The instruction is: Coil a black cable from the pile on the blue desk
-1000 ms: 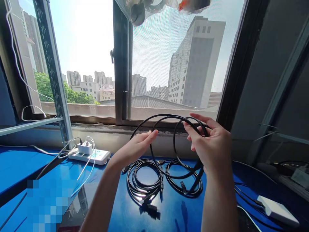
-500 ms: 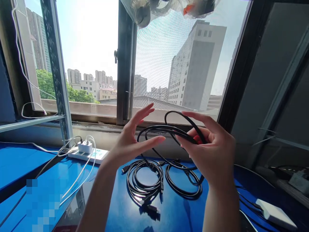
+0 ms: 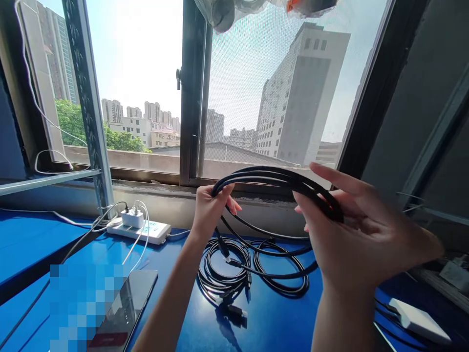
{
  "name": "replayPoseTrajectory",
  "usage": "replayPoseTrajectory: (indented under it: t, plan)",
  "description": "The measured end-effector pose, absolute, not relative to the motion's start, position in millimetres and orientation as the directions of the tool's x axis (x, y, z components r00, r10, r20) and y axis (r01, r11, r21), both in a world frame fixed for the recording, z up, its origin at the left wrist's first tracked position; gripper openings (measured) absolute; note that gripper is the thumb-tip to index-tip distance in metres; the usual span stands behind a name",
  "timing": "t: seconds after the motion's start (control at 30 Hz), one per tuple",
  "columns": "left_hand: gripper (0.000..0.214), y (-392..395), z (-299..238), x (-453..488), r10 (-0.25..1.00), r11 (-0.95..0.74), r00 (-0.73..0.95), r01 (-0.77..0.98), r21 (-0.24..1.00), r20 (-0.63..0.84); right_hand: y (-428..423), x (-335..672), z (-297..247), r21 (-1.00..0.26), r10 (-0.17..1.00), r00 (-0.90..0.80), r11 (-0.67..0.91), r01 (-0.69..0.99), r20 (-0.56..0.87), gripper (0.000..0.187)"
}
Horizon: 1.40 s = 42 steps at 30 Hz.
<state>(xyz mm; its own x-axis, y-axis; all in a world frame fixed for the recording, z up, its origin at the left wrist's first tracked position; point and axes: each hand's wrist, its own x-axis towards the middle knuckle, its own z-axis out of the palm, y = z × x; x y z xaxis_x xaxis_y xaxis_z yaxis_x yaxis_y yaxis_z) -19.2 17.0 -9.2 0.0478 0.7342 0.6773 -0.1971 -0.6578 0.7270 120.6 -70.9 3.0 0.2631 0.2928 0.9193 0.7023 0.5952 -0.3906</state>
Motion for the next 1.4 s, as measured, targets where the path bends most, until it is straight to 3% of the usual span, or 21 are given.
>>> replayPoseTrajectory:
  t: [0.1, 0.13, 0.23, 0.33, 0.43, 0.57, 0.73, 0.83, 1.03, 1.13, 1.23, 1.4]
  plan:
    - [0.052, 16.7, -6.9, -21.8, 0.793, -0.58, 0.008, -0.293, 0.76, 0.609, -64.2, 113.9, 2.4, -0.358, 0.167, 0.327, 0.614, 0.703, 0.93, 0.023]
    - [0.054, 15.6, -5.3, -22.1, 0.813, -0.556, -0.028, -0.334, 0.761, 0.582, -61.7, 110.6, 2.3, -0.352, 0.174, 0.318, 0.636, 0.686, 0.932, 0.025]
    - [0.057, 10.0, 1.4, -23.2, 0.854, -0.512, -0.185, -0.468, 0.721, 0.486, -54.1, 104.2, 3.6, -0.391, 0.292, 0.261, 0.642, 0.659, 0.92, 0.032]
    - [0.057, 4.8, 7.8, -26.5, 0.899, -0.436, -0.243, -0.574, 0.693, 0.364, -47.7, 105.9, 5.9, -0.447, 0.414, 0.239, 0.535, 0.717, 0.878, 0.033]
    - [0.058, 5.3, 9.5, -28.7, 0.933, -0.356, -0.199, -0.629, 0.691, 0.299, -45.2, 107.8, 7.5, -0.516, 0.491, 0.252, 0.532, 0.671, 0.834, 0.024]
    - [0.059, 12.7, 3.3, -22.9, 0.954, -0.262, -0.073, -0.672, 0.693, 0.29, -47.2, 99.8, 8.2, -0.614, 0.51, 0.342, 0.637, 0.466, 0.789, 0.014]
    - [0.058, 16.0, -2.5, -9.8, 0.974, -0.121, 0.062, -0.663, 0.738, 0.216, -44.6, 93.1, 7.8, -0.642, 0.481, 0.433, 0.645, 0.415, 0.763, 0.023]
    - [0.058, 16.5, -1.8, -10.4, 0.973, -0.17, 0.013, -0.633, 0.755, 0.23, -35.3, 102.5, 5.5, -0.623, 0.453, 0.427, 0.593, 0.511, 0.782, 0.024]
    - [0.057, 20.9, 0.4, -30.6, 0.883, -0.461, -0.31, -0.427, 0.778, 0.352, -23.4, 117.8, 0.9, -0.551, 0.469, 0.321, 0.515, 0.657, 0.822, 0.029]
    - [0.057, 19.4, 0.5, -32.4, 0.843, -0.521, -0.363, -0.373, 0.768, 0.396, -26.3, 108.6, 1.1, -0.577, 0.525, 0.271, 0.603, 0.55, 0.807, 0.028]
    - [0.057, 18.0, -2.6, -22.8, 0.857, -0.5, -0.348, -0.388, 0.774, 0.379, -31.9, 97.9, 2.7, -0.639, 0.602, 0.22, 0.693, 0.333, 0.768, 0.042]
    - [0.054, 22.1, -11.8, -3.6, 0.946, -0.322, -0.1, -0.386, 0.865, 0.308, -45.7, 97.2, 12.3, -0.744, 0.713, 0.225, 0.661, 0.098, 0.664, 0.048]
